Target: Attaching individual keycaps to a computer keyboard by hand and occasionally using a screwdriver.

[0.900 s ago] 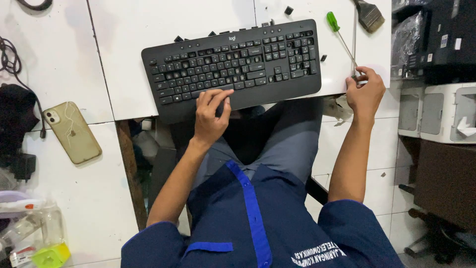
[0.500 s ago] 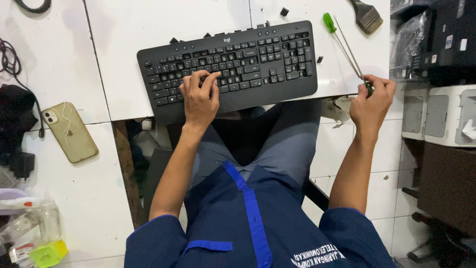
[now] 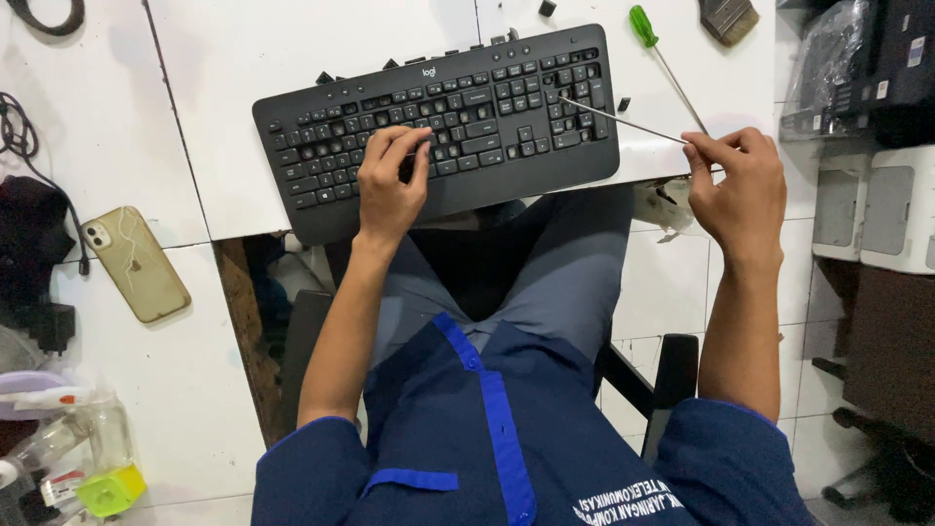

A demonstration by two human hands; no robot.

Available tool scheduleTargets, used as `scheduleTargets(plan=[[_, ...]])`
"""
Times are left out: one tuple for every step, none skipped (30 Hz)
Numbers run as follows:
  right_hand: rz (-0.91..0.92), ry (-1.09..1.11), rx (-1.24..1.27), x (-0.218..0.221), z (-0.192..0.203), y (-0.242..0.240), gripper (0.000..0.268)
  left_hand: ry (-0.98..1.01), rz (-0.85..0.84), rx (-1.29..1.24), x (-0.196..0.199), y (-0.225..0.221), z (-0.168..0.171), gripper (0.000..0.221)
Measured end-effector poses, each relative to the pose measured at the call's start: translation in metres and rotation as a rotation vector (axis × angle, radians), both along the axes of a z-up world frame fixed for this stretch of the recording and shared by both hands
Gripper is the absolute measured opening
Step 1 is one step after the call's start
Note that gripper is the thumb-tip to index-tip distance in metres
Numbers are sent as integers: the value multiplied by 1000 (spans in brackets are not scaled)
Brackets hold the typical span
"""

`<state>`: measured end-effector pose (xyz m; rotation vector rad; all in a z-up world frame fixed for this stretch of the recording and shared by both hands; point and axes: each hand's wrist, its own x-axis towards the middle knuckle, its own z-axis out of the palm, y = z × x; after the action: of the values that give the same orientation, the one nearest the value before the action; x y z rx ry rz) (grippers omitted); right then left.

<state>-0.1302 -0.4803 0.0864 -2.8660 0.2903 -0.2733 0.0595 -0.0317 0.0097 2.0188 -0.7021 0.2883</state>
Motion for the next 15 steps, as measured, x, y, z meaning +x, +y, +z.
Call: scheduleTargets(plan=[[0,1,2,1,3,1,23,1,0,2,1,-7,2,22],[-7,-4,-17,3,6,2,23,35,-18,-34,3,-14,4,21],[-13,-9,-36,5,9,3,22,68,-36,-70,5,-21,7,21],[-12,-9,-36,6,10,1,22,68,-35,-70,8,-28,4,21],[-9,-16,-61,7,10,0,21,38,-42,-68,12,-34,2,20],[-5,-22,-86,7,10,-1,20,10,-49,-66,15,-41,-1,19],[-3,-21,-86,10,14,-2,20,11,-47,-66,19,-44,-8,19],[-9,29,-95,12,18,-2,20,-13,-22,3,22,-47,-15,18],[-15,79,-103,14,22,-3,20,-36,3,73,26,-51,-22,17],[-17,80,-103,18,26,-5,20,-35,1,73,27,-53,-23,17],[-27,145,-88,22,30,-7,20,-56,68,133,28,-55,-25,18],[-39,210,-74,26,34,-10,21,-78,134,193,29,-57,-25,18],[-42,211,-73,33,37,-15,21,-78,131,193,30,-59,-25,18],[-49,302,-52,39,40,-19,22,-61,151,208,31,-60,-25,19],[-56,393,-30,46,43,-23,25,-44,172,223,31,-60,-25,20]])
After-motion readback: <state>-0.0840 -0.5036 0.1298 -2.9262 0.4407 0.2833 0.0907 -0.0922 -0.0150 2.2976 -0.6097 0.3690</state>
